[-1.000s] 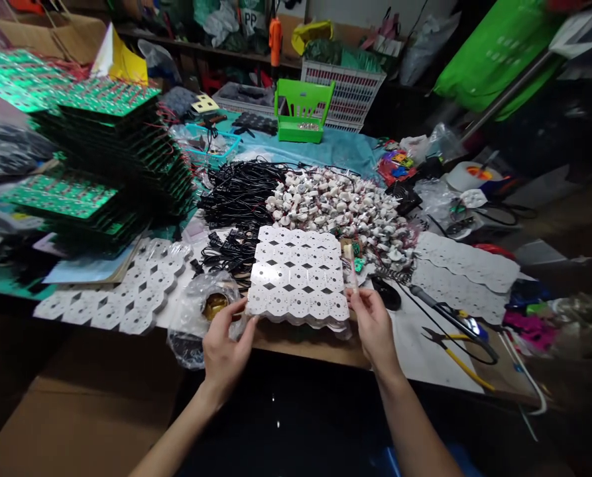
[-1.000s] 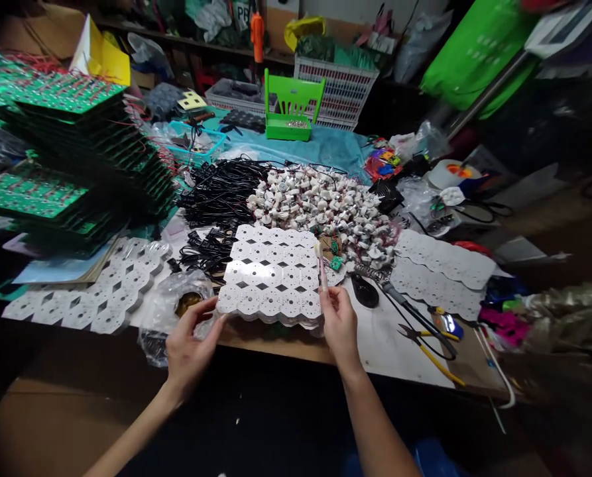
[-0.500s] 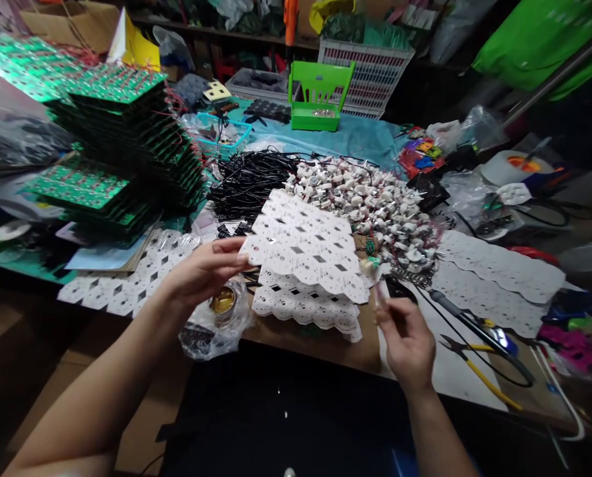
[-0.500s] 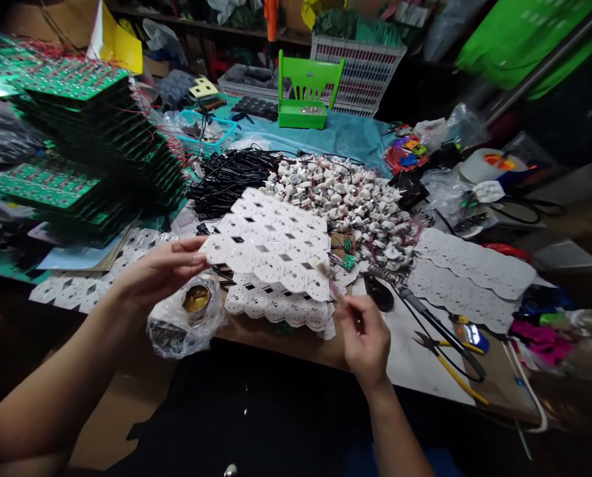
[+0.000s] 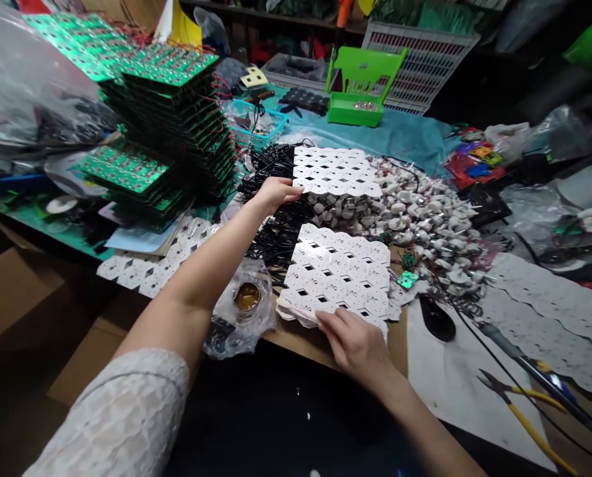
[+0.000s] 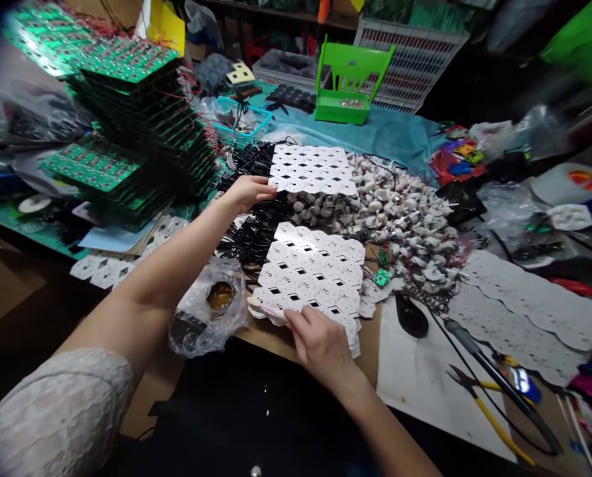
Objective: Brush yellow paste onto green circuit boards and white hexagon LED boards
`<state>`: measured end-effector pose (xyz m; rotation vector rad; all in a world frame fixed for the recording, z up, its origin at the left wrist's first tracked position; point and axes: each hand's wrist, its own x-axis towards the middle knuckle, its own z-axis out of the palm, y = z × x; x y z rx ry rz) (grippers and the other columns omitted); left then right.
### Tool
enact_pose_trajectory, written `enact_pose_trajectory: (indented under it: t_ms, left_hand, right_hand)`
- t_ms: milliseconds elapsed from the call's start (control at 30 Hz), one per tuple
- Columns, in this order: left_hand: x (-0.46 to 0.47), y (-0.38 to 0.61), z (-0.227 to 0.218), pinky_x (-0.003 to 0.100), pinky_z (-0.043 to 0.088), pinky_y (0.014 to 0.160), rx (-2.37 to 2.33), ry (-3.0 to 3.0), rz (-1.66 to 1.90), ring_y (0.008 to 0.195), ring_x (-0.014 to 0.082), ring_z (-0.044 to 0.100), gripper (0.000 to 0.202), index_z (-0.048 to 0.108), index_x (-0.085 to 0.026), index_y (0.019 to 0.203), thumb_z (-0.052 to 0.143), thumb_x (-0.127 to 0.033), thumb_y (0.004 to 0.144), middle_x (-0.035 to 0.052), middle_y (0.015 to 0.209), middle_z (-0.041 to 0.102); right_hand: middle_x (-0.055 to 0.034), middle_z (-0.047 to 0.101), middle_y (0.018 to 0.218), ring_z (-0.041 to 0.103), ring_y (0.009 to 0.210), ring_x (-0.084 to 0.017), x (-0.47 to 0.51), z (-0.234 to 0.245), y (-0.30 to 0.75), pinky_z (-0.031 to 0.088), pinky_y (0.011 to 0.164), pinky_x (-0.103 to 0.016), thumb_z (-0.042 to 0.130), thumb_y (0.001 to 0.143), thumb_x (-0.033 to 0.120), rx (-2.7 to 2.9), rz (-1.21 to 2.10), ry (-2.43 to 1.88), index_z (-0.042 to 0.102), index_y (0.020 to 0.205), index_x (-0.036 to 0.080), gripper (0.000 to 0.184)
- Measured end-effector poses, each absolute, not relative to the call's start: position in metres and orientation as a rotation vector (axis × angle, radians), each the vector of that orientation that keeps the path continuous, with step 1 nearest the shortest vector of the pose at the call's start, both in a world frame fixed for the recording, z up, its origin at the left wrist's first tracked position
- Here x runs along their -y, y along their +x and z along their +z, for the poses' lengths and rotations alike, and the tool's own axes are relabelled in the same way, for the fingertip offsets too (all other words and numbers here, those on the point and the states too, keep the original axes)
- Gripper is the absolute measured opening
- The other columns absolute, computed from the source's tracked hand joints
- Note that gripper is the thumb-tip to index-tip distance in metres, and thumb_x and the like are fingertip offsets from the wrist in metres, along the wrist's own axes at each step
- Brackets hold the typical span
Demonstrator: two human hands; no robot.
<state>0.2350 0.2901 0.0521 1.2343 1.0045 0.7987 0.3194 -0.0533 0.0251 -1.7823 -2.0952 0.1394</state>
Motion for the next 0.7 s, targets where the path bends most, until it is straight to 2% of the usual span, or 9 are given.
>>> enact_pose_trajectory:
  t_ms: [67,167,233,333,467,533,600,700]
  left_hand:
    - [-0.284,0.224,0.057,0.053,0.043,0.105,-1.071,1.366,0.870,0.122,0.0354,0.056,0.052,0.064,-0.003,0.108,0.083,-0.003,0.059,0.0183,0.120,0.063]
    - [-0.244,0.188,0.075,0.051,0.041,0.107,-1.088,1.834,0.971,0.123,0.0332,0.053,0.059,0.062,-0.008,0.119,0.082,-0.009,0.064,0.0145,0.122,0.059]
    - [-0.196,0.156,0.081,0.044,0.050,0.096,-0.995,2.014,0.929,0.107,0.0258,0.061,0.056,0.059,-0.013,0.128,0.074,-0.011,0.074,0.0105,0.113,0.061]
    - [-0.118,0.111,0.062,0.035,0.058,0.078,-1.022,2.045,0.826,0.088,0.0190,0.065,0.052,0.054,-0.022,0.134,0.066,-0.017,0.083,0.0072,0.107,0.063]
    - [-0.049,0.082,0.008,0.031,0.060,0.063,-1.147,1.932,0.762,0.074,0.0162,0.065,0.067,0.043,-0.025,0.142,0.071,-0.024,0.081,0.0071,0.108,0.062]
    - [-0.035,0.084,-0.009,0.030,0.060,0.061,-1.202,1.905,0.777,0.073,0.0157,0.064,0.072,0.040,-0.024,0.144,0.073,-0.025,0.080,0.0077,0.109,0.061]
    - [-0.029,0.091,-0.013,0.030,0.059,0.063,-1.244,1.962,0.829,0.072,0.0149,0.061,0.068,0.042,-0.023,0.142,0.072,-0.024,0.081,0.0080,0.108,0.059]
    - [-0.027,0.102,-0.008,0.030,0.056,0.065,-1.264,2.093,0.910,0.070,0.0147,0.057,0.046,0.051,-0.020,0.128,0.068,-0.025,0.085,0.0051,0.096,0.056]
  right_hand:
    - [-0.0026,0.059,0.072,0.054,0.064,-0.013,0.051,0.027,0.320,0.034,0.055,-0.025,0.045,0.100,0.022,2.124,0.123,-1.778,0.070,0.109,0.020,0.027]
    - [-0.0027,0.058,0.071,0.052,0.063,-0.013,0.048,0.028,0.323,0.032,0.054,-0.025,0.044,0.100,0.023,2.155,0.070,-1.766,0.071,0.109,0.020,0.028]
    - [-0.0025,0.058,0.071,0.051,0.062,-0.013,0.046,0.029,0.325,0.030,0.053,-0.026,0.044,0.100,0.024,2.150,0.027,-1.790,0.071,0.111,0.021,0.029]
    - [-0.0024,0.059,0.071,0.051,0.063,-0.013,0.045,0.030,0.329,0.030,0.052,-0.026,0.044,0.100,0.024,2.122,0.030,-1.820,0.070,0.113,0.022,0.029]
    - [-0.0031,0.061,0.074,0.051,0.064,-0.013,0.044,0.031,0.329,0.030,0.053,-0.026,0.046,0.098,0.022,2.186,0.092,-1.754,0.071,0.113,0.023,0.029]
    - [-0.0028,0.060,0.072,0.050,0.063,-0.013,0.040,0.031,0.328,0.028,0.051,-0.027,0.045,0.098,0.021,2.205,0.030,-1.767,0.071,0.113,0.023,0.030]
    - [-0.0027,0.059,0.071,0.051,0.063,-0.013,0.037,0.031,0.330,0.027,0.051,-0.027,0.044,0.099,0.021,2.176,-0.047,-1.815,0.072,0.112,0.023,0.031]
    - [-0.0024,0.061,0.073,0.054,0.065,-0.013,0.039,0.036,0.339,0.030,0.053,-0.026,0.047,0.098,0.023,2.111,-0.035,-1.845,0.072,0.113,0.023,0.030]
